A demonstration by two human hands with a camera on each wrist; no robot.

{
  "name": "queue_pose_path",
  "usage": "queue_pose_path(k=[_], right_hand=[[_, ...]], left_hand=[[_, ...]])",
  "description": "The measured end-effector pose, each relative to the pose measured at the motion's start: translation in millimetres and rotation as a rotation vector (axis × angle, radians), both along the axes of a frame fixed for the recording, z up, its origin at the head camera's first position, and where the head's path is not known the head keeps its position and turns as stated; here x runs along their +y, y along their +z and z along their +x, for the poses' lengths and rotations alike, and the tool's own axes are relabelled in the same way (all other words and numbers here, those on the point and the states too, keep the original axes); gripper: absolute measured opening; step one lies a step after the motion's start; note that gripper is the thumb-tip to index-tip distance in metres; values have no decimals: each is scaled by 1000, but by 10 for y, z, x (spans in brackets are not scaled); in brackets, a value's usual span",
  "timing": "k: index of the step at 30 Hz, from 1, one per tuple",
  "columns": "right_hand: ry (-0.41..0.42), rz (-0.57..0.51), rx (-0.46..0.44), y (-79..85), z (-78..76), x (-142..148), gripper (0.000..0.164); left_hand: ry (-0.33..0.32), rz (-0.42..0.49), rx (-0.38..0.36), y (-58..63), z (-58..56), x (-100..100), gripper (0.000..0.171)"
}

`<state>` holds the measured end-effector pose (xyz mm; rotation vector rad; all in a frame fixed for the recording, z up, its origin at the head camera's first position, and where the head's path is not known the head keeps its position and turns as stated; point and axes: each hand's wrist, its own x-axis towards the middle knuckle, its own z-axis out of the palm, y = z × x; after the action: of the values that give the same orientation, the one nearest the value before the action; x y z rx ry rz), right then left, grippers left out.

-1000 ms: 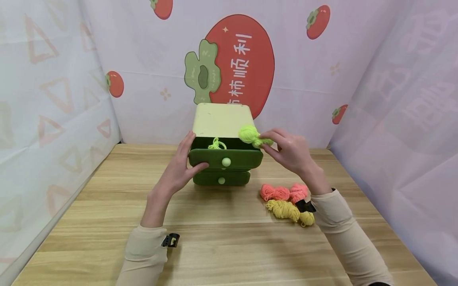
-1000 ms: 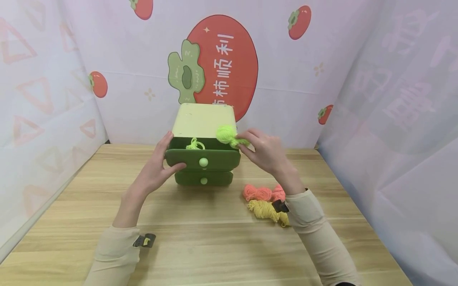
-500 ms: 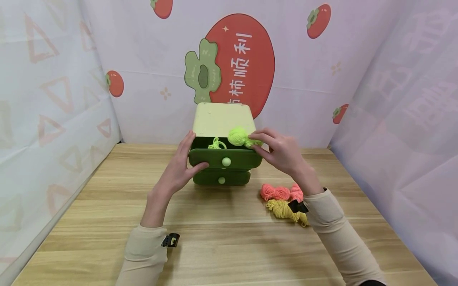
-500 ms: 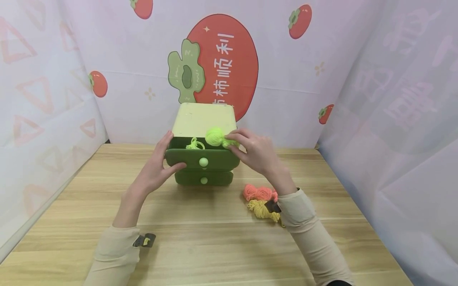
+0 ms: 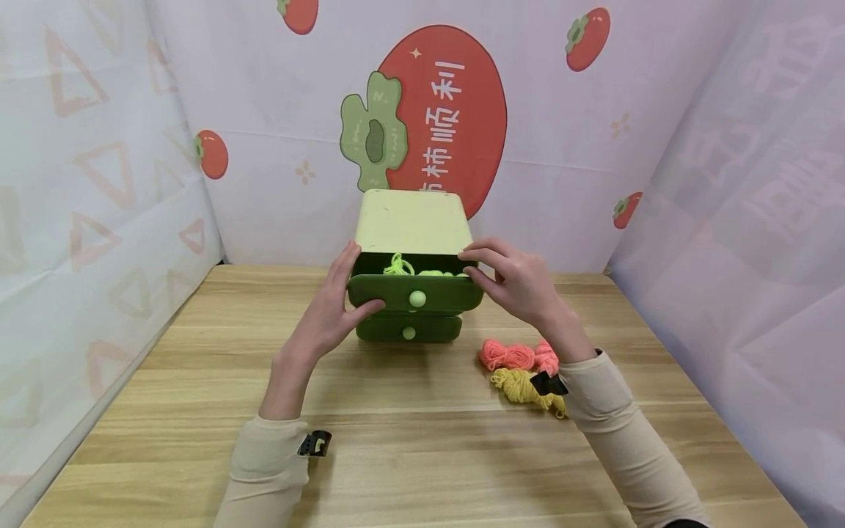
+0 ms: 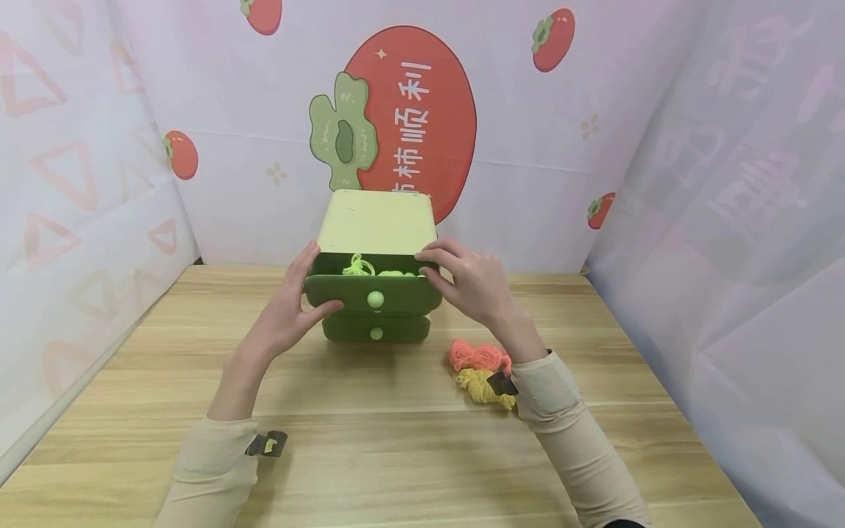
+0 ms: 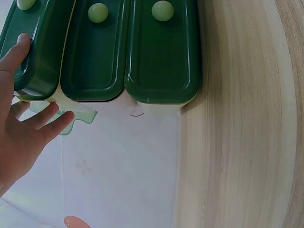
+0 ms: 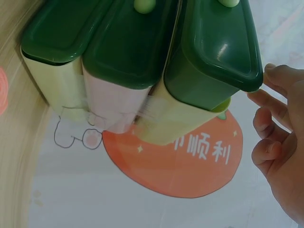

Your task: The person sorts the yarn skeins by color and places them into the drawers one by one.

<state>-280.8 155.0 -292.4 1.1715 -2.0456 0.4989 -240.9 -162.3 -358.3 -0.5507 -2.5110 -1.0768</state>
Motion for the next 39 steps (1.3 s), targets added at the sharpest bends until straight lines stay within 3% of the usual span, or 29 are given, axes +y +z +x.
queue_pose_path(k=[21,32,39], right_hand=[[-9,-23,-8,-67,97,-42,22],[75,-38,16,-128,249,-271,18],[110,-16,13,-234,329,-418,22]], left_hand=[[-5,17,-21,3,1,-9,98],[1,8,-18,19,-3,-22,99],[-11,11,26,-9,-16,-9,98]])
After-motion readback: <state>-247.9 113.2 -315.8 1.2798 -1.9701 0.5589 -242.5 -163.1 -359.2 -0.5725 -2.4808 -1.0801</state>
